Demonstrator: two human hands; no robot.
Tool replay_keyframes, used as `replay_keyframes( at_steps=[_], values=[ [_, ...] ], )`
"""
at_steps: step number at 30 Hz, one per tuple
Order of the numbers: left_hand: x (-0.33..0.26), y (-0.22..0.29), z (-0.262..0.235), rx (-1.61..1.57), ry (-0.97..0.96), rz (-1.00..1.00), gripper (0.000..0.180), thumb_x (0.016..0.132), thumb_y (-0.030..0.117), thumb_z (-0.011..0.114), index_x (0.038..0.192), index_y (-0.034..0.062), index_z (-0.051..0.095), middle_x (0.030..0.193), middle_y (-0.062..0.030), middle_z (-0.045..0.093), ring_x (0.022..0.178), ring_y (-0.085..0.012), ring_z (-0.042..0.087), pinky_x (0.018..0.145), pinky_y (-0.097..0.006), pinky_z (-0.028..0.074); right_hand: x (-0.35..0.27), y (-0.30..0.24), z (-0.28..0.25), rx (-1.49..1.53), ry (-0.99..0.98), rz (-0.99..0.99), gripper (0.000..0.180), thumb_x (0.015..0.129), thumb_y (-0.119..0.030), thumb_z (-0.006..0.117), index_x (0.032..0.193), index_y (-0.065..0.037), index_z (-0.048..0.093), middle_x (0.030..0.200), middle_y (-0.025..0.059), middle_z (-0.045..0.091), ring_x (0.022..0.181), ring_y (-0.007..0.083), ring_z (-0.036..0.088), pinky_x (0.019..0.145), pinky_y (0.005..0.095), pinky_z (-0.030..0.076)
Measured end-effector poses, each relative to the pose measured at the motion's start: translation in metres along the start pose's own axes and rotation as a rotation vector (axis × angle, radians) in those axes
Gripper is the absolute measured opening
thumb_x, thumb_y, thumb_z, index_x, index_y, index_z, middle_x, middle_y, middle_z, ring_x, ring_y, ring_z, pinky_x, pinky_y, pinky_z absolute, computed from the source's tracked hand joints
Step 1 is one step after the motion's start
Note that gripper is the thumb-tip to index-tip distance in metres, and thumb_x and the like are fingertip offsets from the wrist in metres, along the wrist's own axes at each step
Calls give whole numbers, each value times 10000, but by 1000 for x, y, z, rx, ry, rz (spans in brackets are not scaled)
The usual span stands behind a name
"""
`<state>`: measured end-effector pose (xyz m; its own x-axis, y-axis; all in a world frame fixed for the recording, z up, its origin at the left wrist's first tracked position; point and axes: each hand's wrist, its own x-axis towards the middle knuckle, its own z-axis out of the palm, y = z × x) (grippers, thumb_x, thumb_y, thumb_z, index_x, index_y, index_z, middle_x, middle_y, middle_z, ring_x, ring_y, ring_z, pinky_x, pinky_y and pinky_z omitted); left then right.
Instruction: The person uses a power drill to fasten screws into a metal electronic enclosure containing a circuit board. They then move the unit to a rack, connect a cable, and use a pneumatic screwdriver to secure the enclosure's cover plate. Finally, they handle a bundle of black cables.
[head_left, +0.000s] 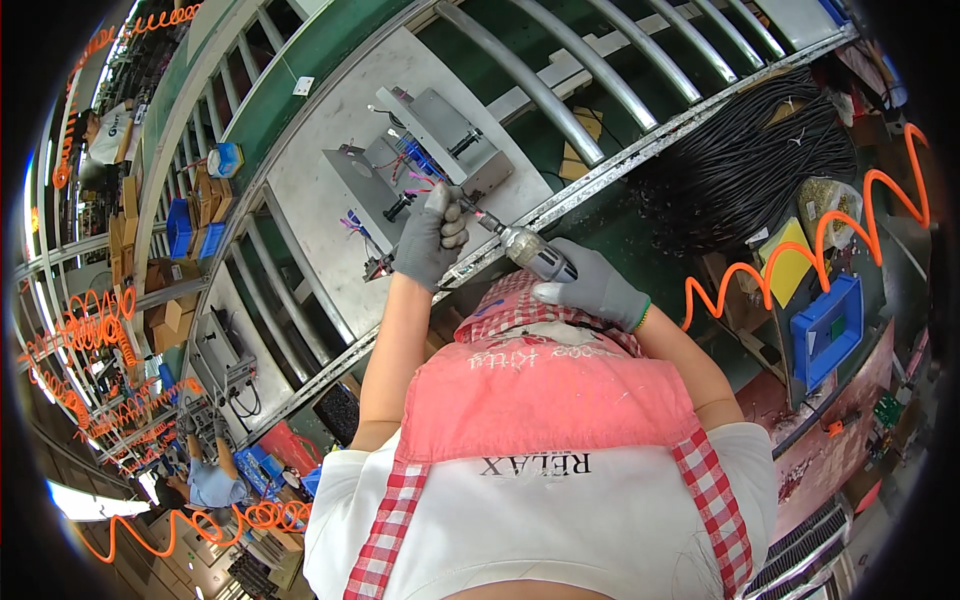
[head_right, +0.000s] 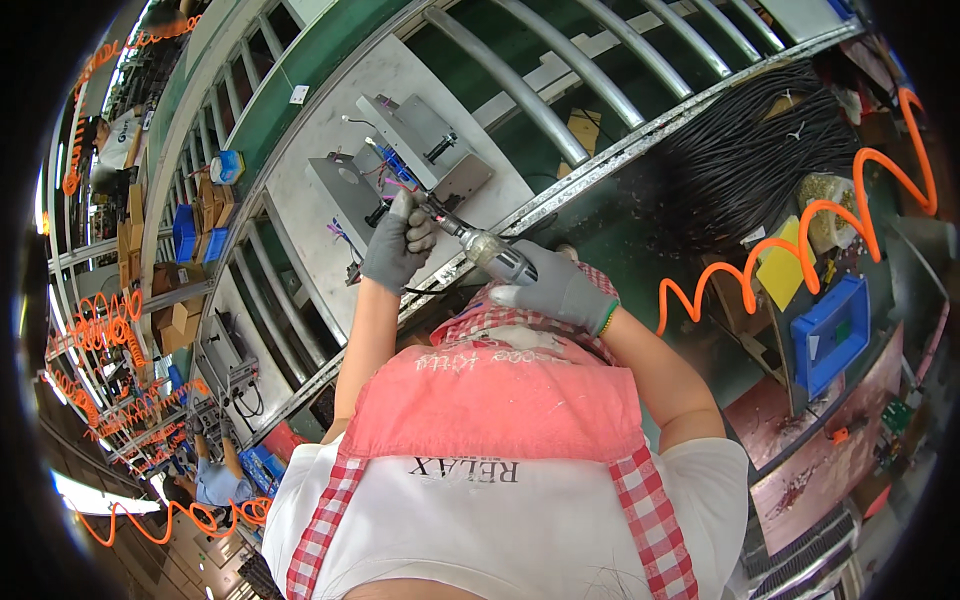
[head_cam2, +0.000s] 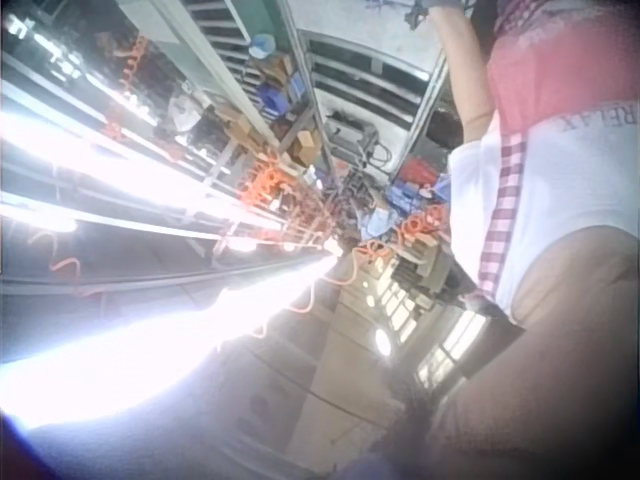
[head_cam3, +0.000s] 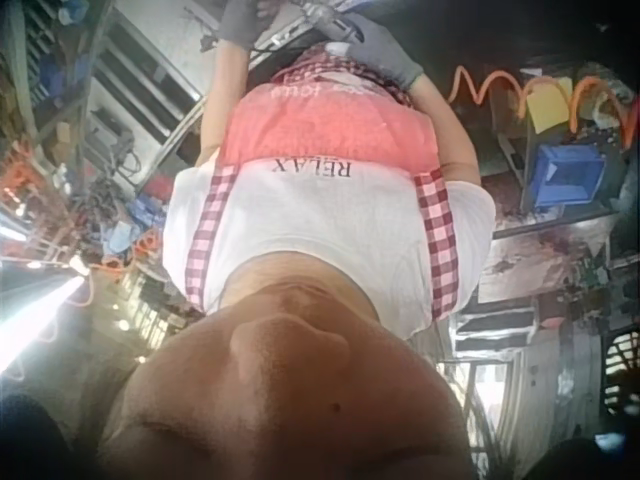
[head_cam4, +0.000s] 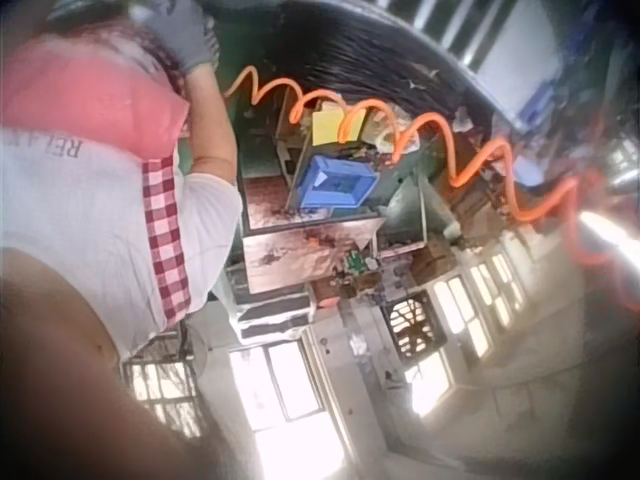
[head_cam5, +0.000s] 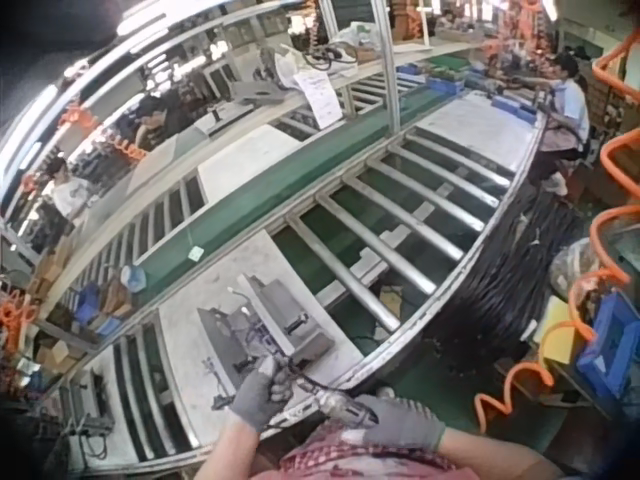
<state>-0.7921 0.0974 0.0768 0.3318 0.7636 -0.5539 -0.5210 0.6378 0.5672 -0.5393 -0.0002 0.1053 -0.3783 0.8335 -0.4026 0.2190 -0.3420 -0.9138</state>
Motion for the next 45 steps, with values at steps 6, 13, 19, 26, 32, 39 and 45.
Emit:
replay_keyframes(
  at_steps=[6, 13, 19, 26, 32, 39, 45],
  values=[
    [-8, -11, 8, -63, 13, 8, 151, 909, 188, 612, 967, 58, 561, 636, 37, 445, 497, -42, 332, 430, -181, 268, 0, 6, 4, -34, -29, 28, 636, 724, -440, 730, 1167, -26, 538, 981, 107, 614, 886, 196, 587, 812, 319, 458],
    [-14, -17, 16, -51, 27, 23, 241, 922, 187, 588, 1081, 7, 569, 667, 12, 508, 503, -46, 372, 438, -177, 289, -3, 16, 4, 24, -43, 34, 617, 729, -443, 727, 1137, -19, 541, 950, 95, 606, 879, 182, 583, 798, 320, 461],
    [-13, -27, 14, 108, 57, 94, 239, 955, 186, 515, 1111, 10, 564, 718, -5, 544, 544, -52, 407, 477, -190, 327, -1, 29, 6, 11, 5, -3, 562, 731, -416, 729, 1084, -19, 547, 892, 69, 582, 777, 143, 565, 703, 296, 467],
    [-17, -20, 16, 714, 195, 143, 254, 918, 237, 586, 1024, 10, 626, 699, -1, 559, 584, -60, 463, 500, -211, 369, 1, 27, 2, 115, -18, 74, 544, 733, -423, 721, 1068, -27, 557, 888, 69, 590, 849, 153, 562, 767, 305, 447],
    [3, 17, 6, 2043, 185, 873, 436, 681, 179, 720, 1107, 163, 628, 907, -78, 636, 855, -318, 607, 758, -393, 488, 32, 53, 2, 4, 50, 153, 519, 731, -453, 715, 1042, -59, 582, 893, 83, 616, 875, 173, 582, 799, 319, 447],
    [35, 48, 17, 2493, -218, 622, 500, 677, 173, 708, 1164, 191, 597, 921, -59, 593, 889, -262, 583, 739, -397, 493, 50, 54, 10, 72, 94, 141, 475, 727, -394, 742, 1017, -50, 587, 874, 70, 611, 824, 162, 578, 759, 314, 452],
    [33, 45, 19, 2474, -184, 581, 416, 723, 141, 659, 1134, 179, 610, 861, -68, 610, 876, -259, 597, 706, -395, 495, 56, 64, 11, 153, 76, 203, 471, 733, -390, 740, 1002, -38, 580, 819, 56, 595, 762, 157, 574, 709, 318, 459]
  ],
)
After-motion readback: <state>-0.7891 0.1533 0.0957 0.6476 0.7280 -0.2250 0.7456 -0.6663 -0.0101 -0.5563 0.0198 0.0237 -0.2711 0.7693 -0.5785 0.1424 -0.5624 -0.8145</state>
